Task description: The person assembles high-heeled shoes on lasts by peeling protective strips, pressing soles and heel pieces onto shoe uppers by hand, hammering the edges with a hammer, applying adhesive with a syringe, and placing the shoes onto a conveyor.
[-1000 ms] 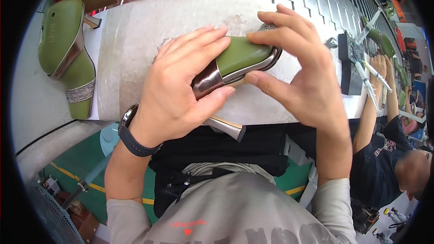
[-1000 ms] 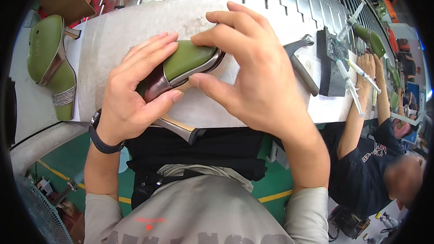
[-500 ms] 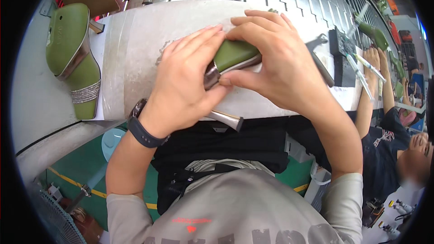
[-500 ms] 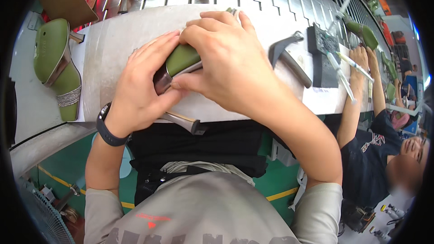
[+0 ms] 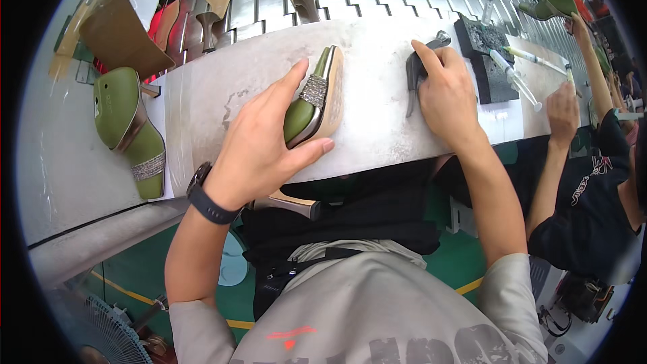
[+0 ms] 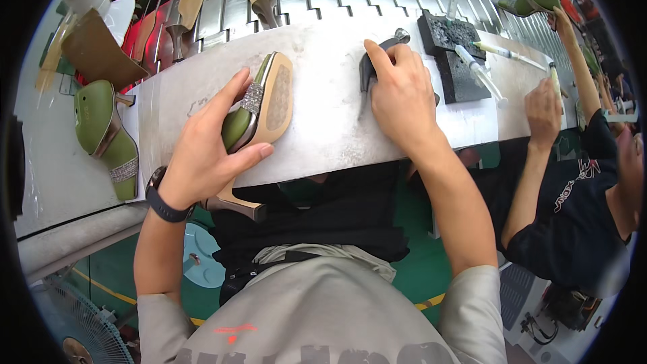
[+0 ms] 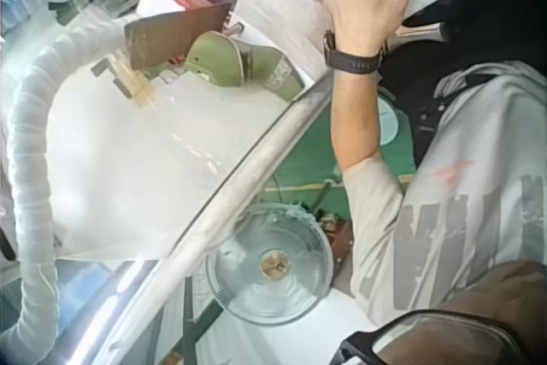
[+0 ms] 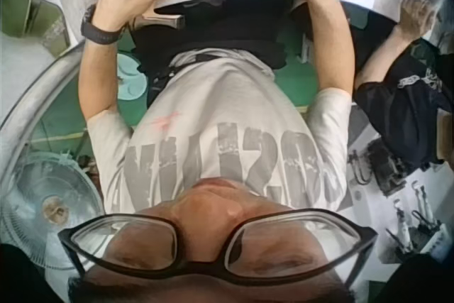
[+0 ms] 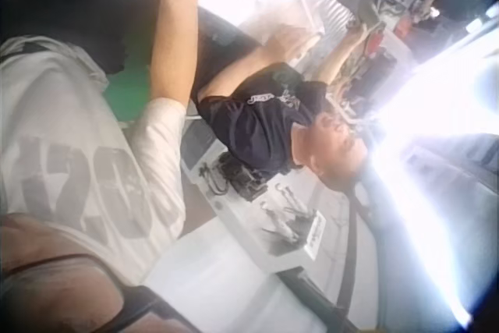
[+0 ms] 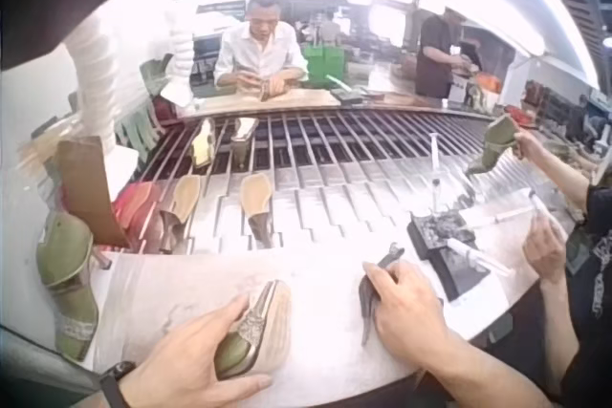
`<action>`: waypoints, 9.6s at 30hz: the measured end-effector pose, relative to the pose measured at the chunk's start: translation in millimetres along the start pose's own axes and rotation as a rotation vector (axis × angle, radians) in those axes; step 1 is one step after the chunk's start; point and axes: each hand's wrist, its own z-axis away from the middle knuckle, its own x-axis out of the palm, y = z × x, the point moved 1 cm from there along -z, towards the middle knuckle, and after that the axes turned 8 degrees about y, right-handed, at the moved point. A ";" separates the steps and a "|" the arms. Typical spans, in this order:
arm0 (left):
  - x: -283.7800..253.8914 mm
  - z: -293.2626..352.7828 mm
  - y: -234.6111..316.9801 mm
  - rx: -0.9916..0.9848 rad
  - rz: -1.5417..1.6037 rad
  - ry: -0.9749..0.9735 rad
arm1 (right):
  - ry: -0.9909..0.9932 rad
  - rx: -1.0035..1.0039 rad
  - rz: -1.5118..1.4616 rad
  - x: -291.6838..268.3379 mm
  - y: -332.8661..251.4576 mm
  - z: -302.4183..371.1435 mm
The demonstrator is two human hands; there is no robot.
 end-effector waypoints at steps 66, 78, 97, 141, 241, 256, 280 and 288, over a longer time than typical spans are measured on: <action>-5.5 5.9 -42.5 0.215 0.131 -0.070 | 0.049 -0.089 -0.757 -30.8 -150.6 35.5; -11.7 18.9 -63.2 0.105 0.136 0.044 | -0.059 -0.175 -0.771 -16.1 -171.0 46.0; -6.6 20.7 -64.6 0.095 0.135 0.125 | -0.068 -0.253 -0.772 -13.0 -185.0 40.3; 3.3 -19.5 -12.0 -0.122 0.027 -0.007 | -0.230 0.488 -1.245 -36.0 -105.4 17.0; 60.7 107.4 -42.5 0.326 -0.311 0.724 | -0.446 0.470 -1.264 -47.6 -149.1 66.4; 68.2 110.1 -44.9 0.321 -0.382 0.755 | -0.553 0.527 -1.262 -57.7 -136.2 -28.4; 62.8 109.3 -38.4 0.267 -0.298 0.737 | -0.375 0.080 -1.115 -47.8 -163.9 6.6; 58.8 114.8 -44.2 0.342 -0.404 0.613 | -0.437 -0.152 -1.030 -61.9 -175.4 43.0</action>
